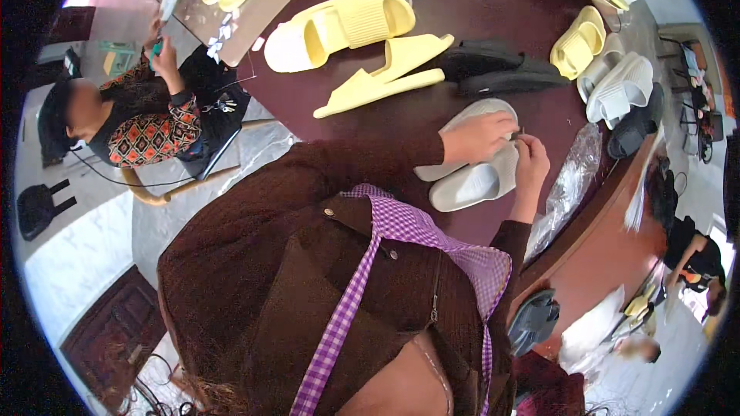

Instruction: The person picks up pairs of slippers, fastens each pair together with a plastic strap by hand, and arranges them on the table.

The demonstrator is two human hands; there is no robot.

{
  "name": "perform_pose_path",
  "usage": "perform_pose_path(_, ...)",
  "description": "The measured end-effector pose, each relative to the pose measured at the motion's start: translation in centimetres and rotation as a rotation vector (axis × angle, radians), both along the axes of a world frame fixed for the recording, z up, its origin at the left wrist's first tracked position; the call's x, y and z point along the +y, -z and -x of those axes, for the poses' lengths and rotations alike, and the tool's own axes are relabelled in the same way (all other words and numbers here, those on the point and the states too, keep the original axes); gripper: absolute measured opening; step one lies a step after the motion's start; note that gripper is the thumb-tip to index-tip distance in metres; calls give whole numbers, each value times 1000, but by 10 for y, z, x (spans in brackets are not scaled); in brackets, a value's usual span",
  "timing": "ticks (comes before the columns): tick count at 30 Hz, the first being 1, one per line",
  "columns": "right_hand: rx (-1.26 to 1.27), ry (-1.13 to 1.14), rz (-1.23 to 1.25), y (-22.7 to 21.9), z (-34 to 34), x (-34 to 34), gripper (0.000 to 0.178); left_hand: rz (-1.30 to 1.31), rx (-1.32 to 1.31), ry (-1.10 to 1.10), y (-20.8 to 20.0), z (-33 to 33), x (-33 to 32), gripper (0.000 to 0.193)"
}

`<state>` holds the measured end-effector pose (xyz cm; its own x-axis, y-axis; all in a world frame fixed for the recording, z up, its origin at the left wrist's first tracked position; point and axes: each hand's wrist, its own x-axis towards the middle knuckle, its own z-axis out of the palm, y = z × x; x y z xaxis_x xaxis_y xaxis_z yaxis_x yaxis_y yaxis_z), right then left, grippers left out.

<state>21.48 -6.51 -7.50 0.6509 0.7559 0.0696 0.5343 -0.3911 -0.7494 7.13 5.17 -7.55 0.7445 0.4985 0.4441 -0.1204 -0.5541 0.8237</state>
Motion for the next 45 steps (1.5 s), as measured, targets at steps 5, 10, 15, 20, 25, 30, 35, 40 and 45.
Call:
perform_pose_path(5,-15,-30,-24,-48,26,-5,12,406,251,274,-15,-14,3,21)
perform_pose_path(10,186,23,-191,-56,32,-14,15,381,104,164,-13,-4,-5,20)
perform_pose_path(15,446,175,-439,-60,49,-22,15,753,141,206,-36,8,-10,17)
perform_pose_path(20,446,141,-460,-73,68,-29,12,901,78,287,-54,16,-17,15)
perform_pose_path(25,302,151,-350,-80,82,-38,10,971,139,303,-72,22,-22,14)
perform_pose_path(30,184,144,-334,-84,88,-36,9,970,138,346,-76,27,-21,14)
perform_pose_path(35,140,144,-290,-92,95,-33,9,1095,146,462,-79,34,-12,14)
perform_pose_path(40,97,121,-296,-92,99,-32,9,1211,131,503,-78,37,-9,13)
perform_pose_path(45,95,114,-294,-94,101,-31,9,1227,137,516,-79,39,-8,10)
